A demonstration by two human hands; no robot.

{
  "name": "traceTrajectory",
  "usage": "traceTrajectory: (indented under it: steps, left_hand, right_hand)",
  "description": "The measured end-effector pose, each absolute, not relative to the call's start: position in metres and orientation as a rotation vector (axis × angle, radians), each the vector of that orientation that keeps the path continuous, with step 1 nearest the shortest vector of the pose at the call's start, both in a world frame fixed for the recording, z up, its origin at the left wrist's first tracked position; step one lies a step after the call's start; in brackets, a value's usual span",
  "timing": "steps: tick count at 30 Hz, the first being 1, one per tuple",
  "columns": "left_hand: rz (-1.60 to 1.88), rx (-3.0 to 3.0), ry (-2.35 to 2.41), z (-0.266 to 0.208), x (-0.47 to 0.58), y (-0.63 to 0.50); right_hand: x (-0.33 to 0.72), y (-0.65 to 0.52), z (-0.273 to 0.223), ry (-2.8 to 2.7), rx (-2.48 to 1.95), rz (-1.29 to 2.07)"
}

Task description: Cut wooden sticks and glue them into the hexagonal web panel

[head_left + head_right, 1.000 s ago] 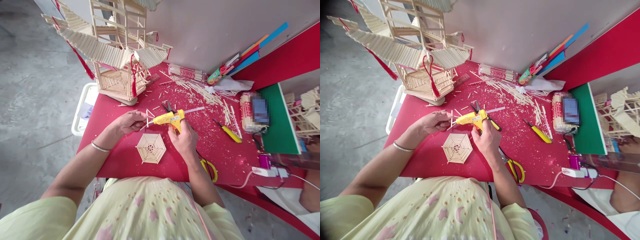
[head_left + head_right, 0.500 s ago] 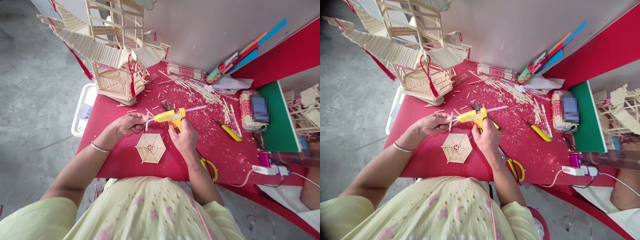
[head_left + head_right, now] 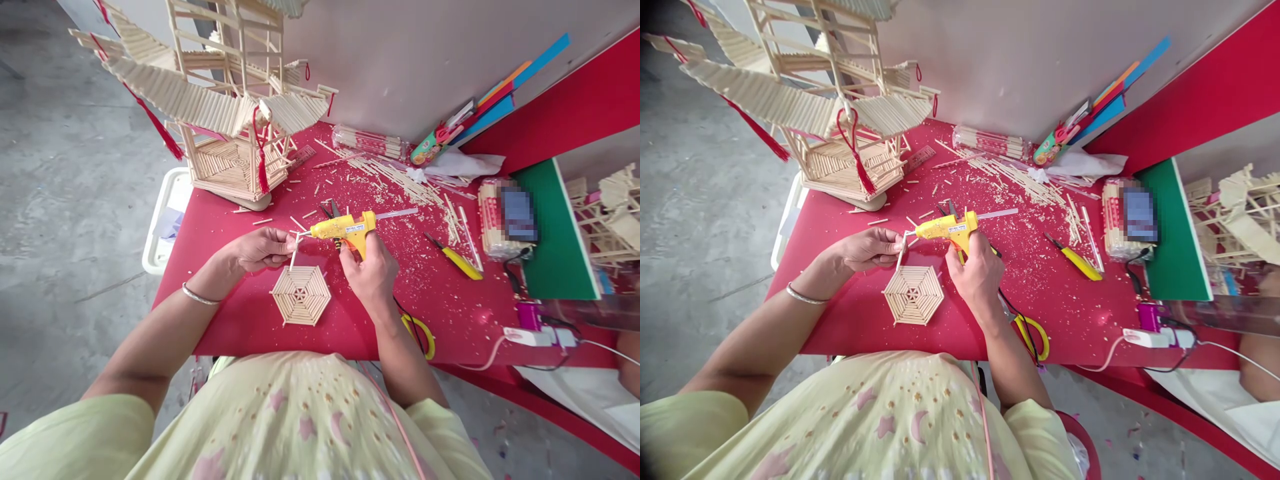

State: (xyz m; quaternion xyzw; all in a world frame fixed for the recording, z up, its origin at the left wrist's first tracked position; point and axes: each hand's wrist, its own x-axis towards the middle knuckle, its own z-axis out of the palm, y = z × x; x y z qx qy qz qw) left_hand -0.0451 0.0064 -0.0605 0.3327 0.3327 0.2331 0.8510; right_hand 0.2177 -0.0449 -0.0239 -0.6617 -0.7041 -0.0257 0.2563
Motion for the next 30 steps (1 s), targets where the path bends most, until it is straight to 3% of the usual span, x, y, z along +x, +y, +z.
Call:
traceTrajectory:
  steps: [20,26,30]
  left_hand:
    - [0.515,0.916,0.842,-0.048,-0.043,0.008]
    - [0.312,1.358,0.965,-0.042,-0.035,0.033]
    - [0.136,1.541,0.950,-0.030,-0.021,0.048]
  right_hand:
    - [0.254,-0.054,-0.023,-1.903,-1.946,-0.057]
    - [0.328,-0.065,-0.036,-1.931,-2.231,-0.032]
    - [0.317,-0.087,-0.035,-1.884,-2.164,-0.228]
